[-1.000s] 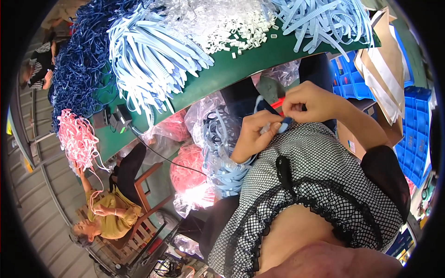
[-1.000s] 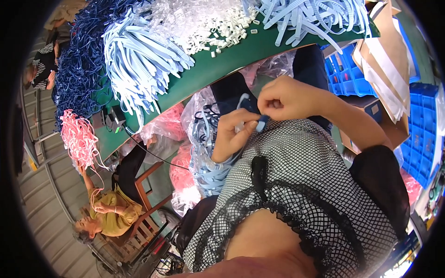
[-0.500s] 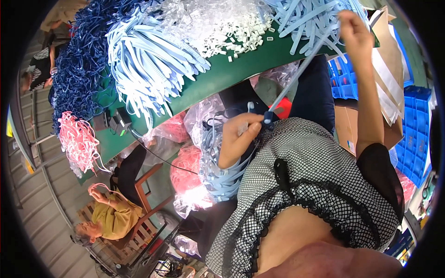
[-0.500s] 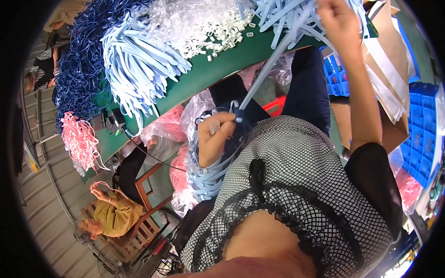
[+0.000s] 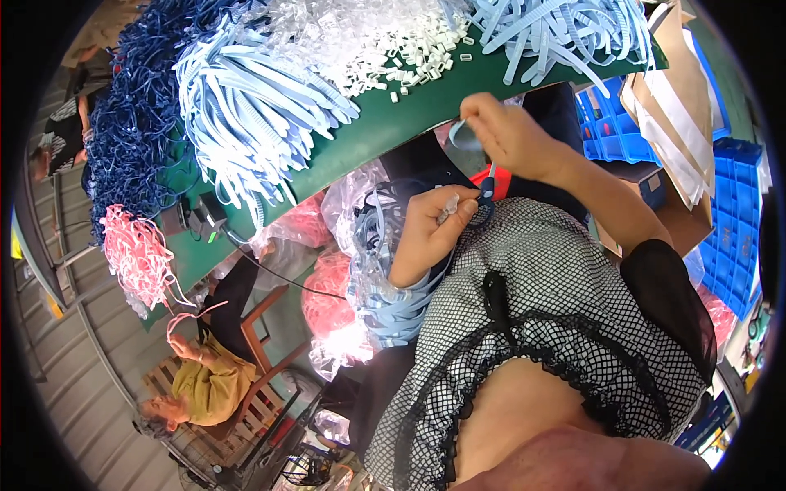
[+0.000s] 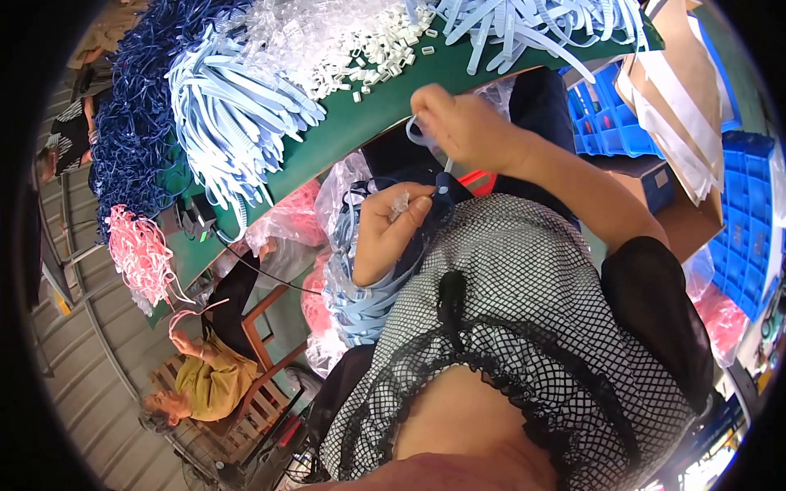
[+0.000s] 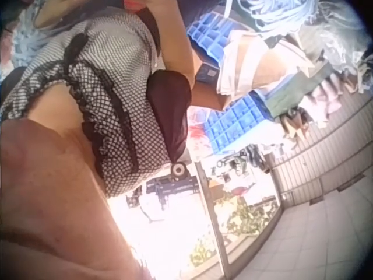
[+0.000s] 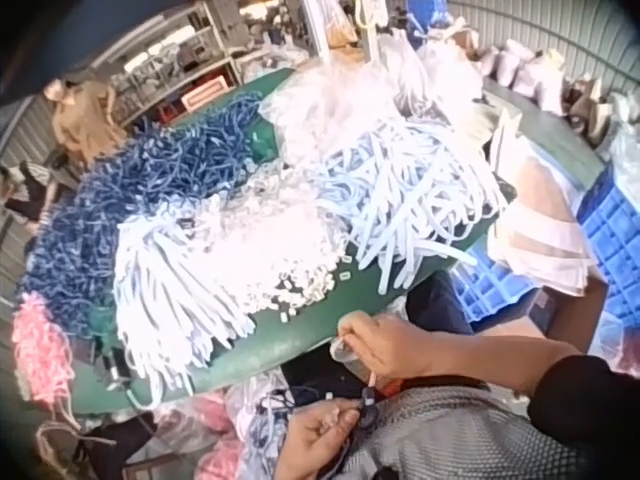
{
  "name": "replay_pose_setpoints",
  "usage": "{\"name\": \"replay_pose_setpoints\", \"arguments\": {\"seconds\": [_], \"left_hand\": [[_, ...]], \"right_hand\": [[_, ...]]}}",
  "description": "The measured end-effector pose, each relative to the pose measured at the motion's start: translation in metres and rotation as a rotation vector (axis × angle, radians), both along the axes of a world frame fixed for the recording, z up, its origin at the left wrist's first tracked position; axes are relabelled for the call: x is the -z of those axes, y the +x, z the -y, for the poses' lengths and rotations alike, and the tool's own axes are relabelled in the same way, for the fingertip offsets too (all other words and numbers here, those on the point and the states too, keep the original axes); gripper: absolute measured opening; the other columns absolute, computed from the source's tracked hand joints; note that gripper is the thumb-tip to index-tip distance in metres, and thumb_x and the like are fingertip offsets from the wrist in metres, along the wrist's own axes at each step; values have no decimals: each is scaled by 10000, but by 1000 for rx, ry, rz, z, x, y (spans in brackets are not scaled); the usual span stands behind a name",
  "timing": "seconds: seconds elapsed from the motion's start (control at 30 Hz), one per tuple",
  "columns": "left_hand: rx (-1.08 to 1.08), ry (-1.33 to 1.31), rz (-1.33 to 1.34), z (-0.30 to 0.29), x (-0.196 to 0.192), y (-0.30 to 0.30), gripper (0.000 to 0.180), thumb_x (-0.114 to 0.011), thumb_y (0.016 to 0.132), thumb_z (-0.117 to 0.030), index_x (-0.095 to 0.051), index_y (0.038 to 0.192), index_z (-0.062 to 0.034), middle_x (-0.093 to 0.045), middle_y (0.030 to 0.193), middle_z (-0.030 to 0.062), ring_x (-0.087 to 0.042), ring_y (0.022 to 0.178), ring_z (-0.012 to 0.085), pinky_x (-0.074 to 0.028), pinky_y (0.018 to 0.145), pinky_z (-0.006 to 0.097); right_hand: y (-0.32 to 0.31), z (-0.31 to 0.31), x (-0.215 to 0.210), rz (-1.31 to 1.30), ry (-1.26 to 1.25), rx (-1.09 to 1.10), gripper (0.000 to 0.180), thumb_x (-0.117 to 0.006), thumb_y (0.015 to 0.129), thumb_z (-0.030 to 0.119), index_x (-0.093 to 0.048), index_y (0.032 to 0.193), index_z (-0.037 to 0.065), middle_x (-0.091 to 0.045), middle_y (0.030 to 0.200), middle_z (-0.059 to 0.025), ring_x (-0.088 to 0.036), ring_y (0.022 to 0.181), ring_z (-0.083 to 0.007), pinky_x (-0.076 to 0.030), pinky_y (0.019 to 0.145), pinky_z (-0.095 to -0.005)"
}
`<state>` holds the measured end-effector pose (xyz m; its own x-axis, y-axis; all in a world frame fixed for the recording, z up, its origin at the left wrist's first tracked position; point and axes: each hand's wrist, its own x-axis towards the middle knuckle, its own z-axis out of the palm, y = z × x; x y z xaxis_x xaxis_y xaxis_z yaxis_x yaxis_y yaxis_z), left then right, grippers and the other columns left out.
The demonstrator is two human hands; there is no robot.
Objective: The person assembles blue ribbon straps into plastic buckles by hand at a workshop table.
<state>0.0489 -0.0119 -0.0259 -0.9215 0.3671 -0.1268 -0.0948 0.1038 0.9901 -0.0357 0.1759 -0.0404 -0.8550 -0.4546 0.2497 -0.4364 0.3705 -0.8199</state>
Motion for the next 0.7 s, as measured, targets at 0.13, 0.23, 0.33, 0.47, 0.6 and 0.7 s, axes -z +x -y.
{"name": "replay_pose_setpoints", "arguments": {"seconds": [0.13, 0.23, 0.33, 0.47, 0.6, 0.7], "left_hand": [[-11, 62, 95, -4, 0, -2, 200, -577, 846, -94, -609, 986, 44, -588, 753, 50, -513, 667, 109, -400, 610, 238], [-2, -34, -104, -11, 7, -7, 229, -570, 832, -70, -581, 1030, 44, -610, 861, 146, -585, 768, 236, -455, 709, 310], [-22, -254, -472, -8, 11, -17, 284, -563, 820, -44, -556, 1099, 15, -574, 999, 202, -558, 901, 372, -441, 809, 383], [-403, -371, -503, 2, 3, -36, 226, -570, 809, -20, -586, 1033, 5, -571, 926, 185, -568, 847, 350, -454, 755, 369], [-579, -515, -604, 9, 9, -68, 194, -604, 786, -34, -610, 980, -23, -576, 848, 152, -573, 717, 325, -456, 627, 369], [-653, -730, -672, 4, 8, -86, 201, -646, 748, -72, -627, 947, -61, -577, 839, 130, -581, 707, 306, -460, 590, 378]], "right_hand": [[-3, -3, -2, -116, -13, 89, 131, -481, 883, 95, -439, 996, 43, -560, 678, -143, -581, 617, -351, -433, 535, -379], [-10, -10, -15, -68, -48, 26, 95, -475, 867, 43, -466, 958, 16, -542, 799, -131, -564, 720, -257, -425, 621, -322], [-18, -23, -25, -114, -88, 1, 62, -461, 871, 25, -516, 899, 20, -539, 979, -119, -522, 928, -205, -420, 759, -294], [-23, -43, -22, -16, -327, 18, 94, -409, 916, 51, -497, 930, 25, -572, 1049, -101, -514, 1042, -192, -383, 918, -308], [-28, -39, -27, 88, -621, -142, 146, -356, 967, 157, -438, 980, 37, -623, 910, -135, -563, 1019, -260, -387, 936, -370], [-24, -33, -27, 401, -901, -288, 161, -369, 965, 186, -408, 1009, 36, -609, 824, -145, -595, 917, -285, -435, 855, -376]]}}
